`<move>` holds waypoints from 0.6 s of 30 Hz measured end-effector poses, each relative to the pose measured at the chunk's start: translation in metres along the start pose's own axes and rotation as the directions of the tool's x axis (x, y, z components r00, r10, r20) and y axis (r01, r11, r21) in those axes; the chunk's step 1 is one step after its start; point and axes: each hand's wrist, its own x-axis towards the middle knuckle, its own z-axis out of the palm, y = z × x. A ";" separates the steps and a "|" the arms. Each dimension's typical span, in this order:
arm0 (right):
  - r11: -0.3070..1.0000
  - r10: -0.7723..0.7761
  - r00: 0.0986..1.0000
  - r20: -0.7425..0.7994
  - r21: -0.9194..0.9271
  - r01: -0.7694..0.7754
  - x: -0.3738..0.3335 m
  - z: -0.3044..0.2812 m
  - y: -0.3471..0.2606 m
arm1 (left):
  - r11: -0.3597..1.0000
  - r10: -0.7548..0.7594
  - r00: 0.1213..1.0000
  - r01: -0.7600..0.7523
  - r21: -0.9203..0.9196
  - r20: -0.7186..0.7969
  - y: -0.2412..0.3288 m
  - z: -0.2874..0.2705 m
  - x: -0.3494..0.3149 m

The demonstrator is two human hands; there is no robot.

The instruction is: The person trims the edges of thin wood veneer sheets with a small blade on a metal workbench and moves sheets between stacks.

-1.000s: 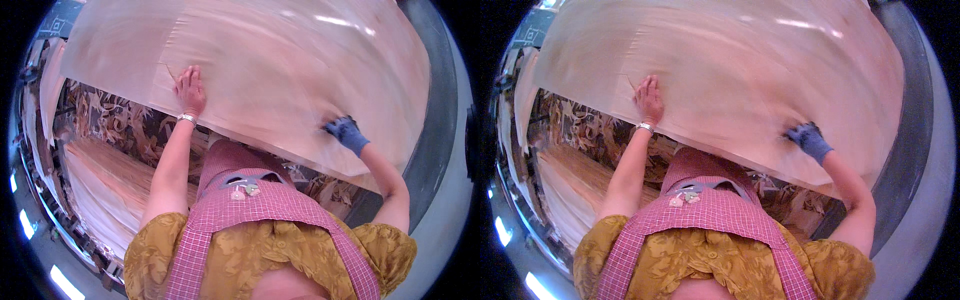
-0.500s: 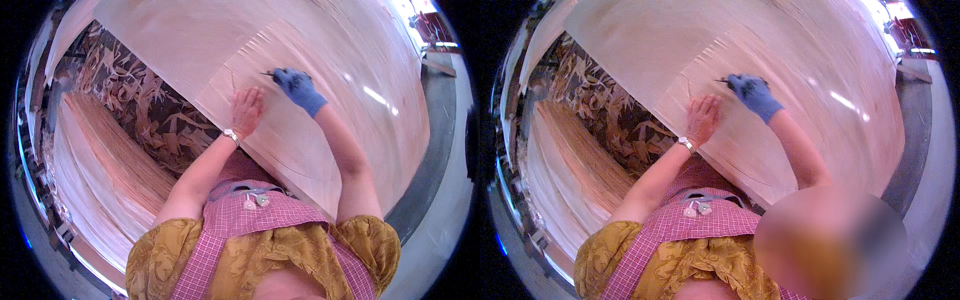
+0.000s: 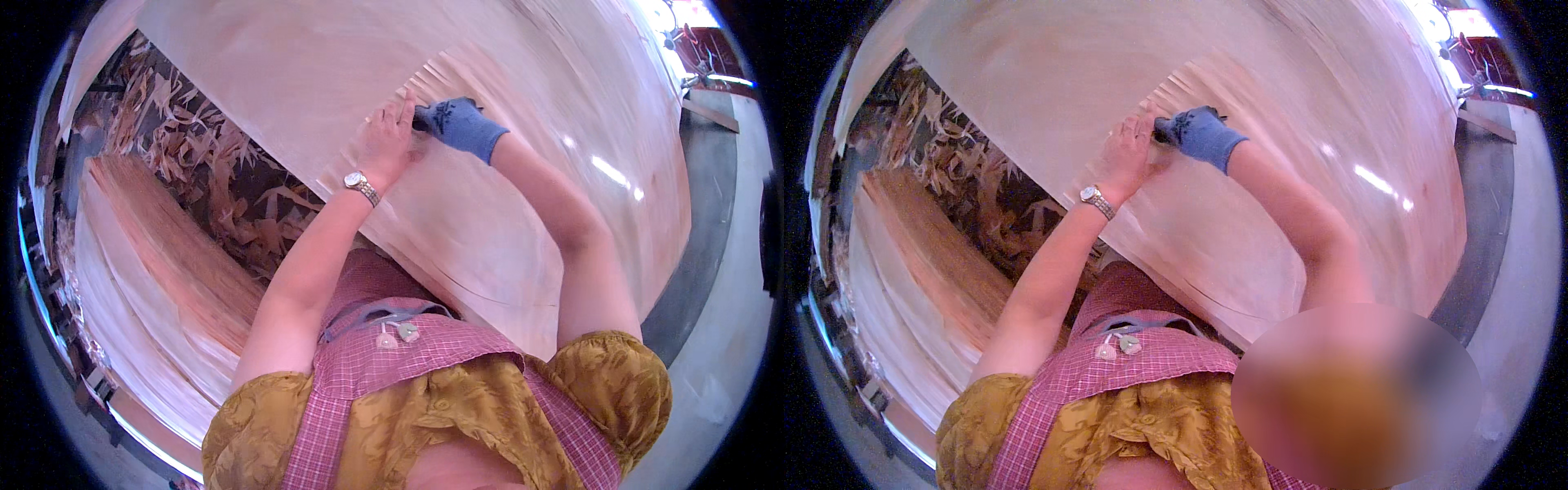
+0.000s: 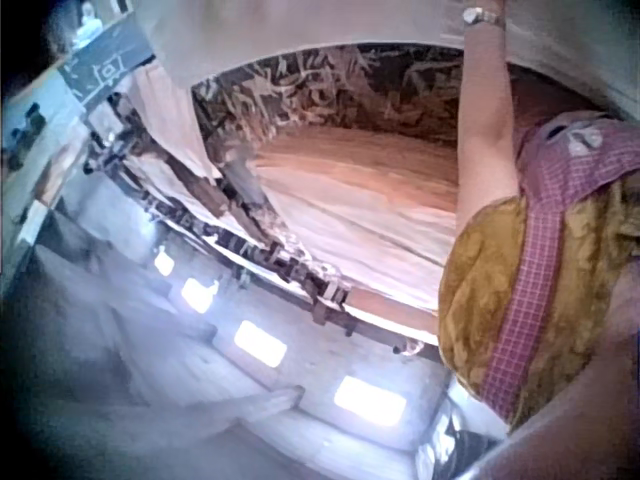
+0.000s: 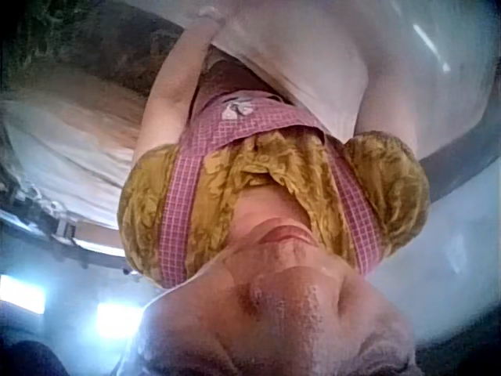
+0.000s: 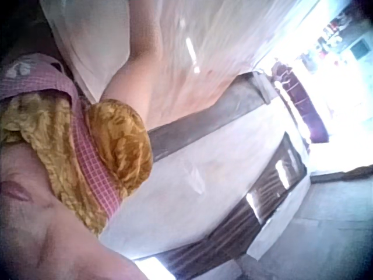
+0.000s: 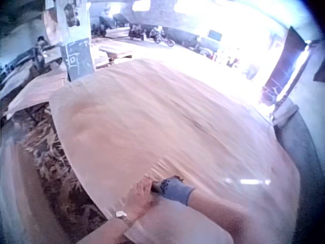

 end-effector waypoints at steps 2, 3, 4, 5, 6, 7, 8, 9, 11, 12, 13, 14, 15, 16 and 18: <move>0.998 0.041 0.999 0.019 0.044 -0.042 -0.021 -0.005 0.016 | 0.987 -0.073 0.992 0.057 0.152 0.105 0.012 0.003 0.007; 0.998 0.033 0.999 -0.006 0.053 -0.033 -0.032 -0.008 0.025 | 0.974 -0.061 0.993 0.036 0.222 0.105 0.015 0.009 0.010; 0.998 0.031 0.999 -0.034 0.056 -0.029 -0.043 -0.009 0.036 | 0.957 -0.040 0.994 0.009 0.290 0.102 0.014 0.015 0.017; 0.996 0.065 0.997 -0.028 0.067 -0.063 -0.054 -0.004 0.045 | 0.934 -0.019 0.995 -0.019 0.358 0.102 0.016 0.018 0.021; 0.989 0.138 0.990 0.003 0.055 -0.137 -0.072 0.002 0.051 | 0.934 -0.026 0.989 -0.027 0.355 0.145 0.017 0.021 0.023; 0.978 0.205 0.978 0.032 0.041 -0.206 -0.090 -0.002 0.052 | 0.934 -0.037 0.982 -0.032 0.355 0.184 0.018 0.018 0.027; 0.960 0.279 0.959 0.060 0.024 -0.280 -0.111 -0.003 0.054 | 0.934 -0.040 0.974 -0.043 0.354 0.225 0.022 0.012 0.031; 0.943 0.332 0.943 -0.003 0.017 -0.331 -0.135 0.014 0.057 | 0.942 -0.039 0.963 -0.054 0.332 0.266 0.026 0.006 0.032; 0.875 0.475 0.880 0.025 0.093 -0.475 -0.186 0.034 0.053 | 0.953 -0.033 0.937 -0.076 0.294 0.348 0.037 -0.009 0.034; 0.832 0.538 0.842 0.043 0.133 -0.539 -0.207 0.044 0.046 | 0.953 -0.059 0.922 -0.062 0.296 0.383 0.039 -0.010 0.034; 0.777 0.605 0.791 0.089 0.149 -0.611 -0.227 0.048 0.035 | 0.953 -0.079 0.907 -0.053 0.297 0.415 0.042 -0.011 0.036; 0.717 0.664 0.735 0.135 0.162 -0.678 -0.245 0.052 0.024 | 0.953 -0.101 0.890 -0.042 0.301 0.445 0.044 -0.012 0.040; 0.651 0.716 0.673 0.183 0.173 -0.739 -0.263 0.058 0.011 | 0.947 -0.135 0.876 -0.022 0.319 0.463 0.039 -0.010 0.044; 0.523 0.815 0.540 0.209 0.137 -0.841 -0.279 0.076 -0.010 | 0.941 -0.167 0.861 -0.007 0.340 0.480 0.031 -0.006 0.046; 0.524 0.819 0.560 0.128 0.232 -0.819 -0.305 0.092 -0.019 | 0.978 -0.099 0.954 0.041 0.206 0.282 0.042 0.037 0.034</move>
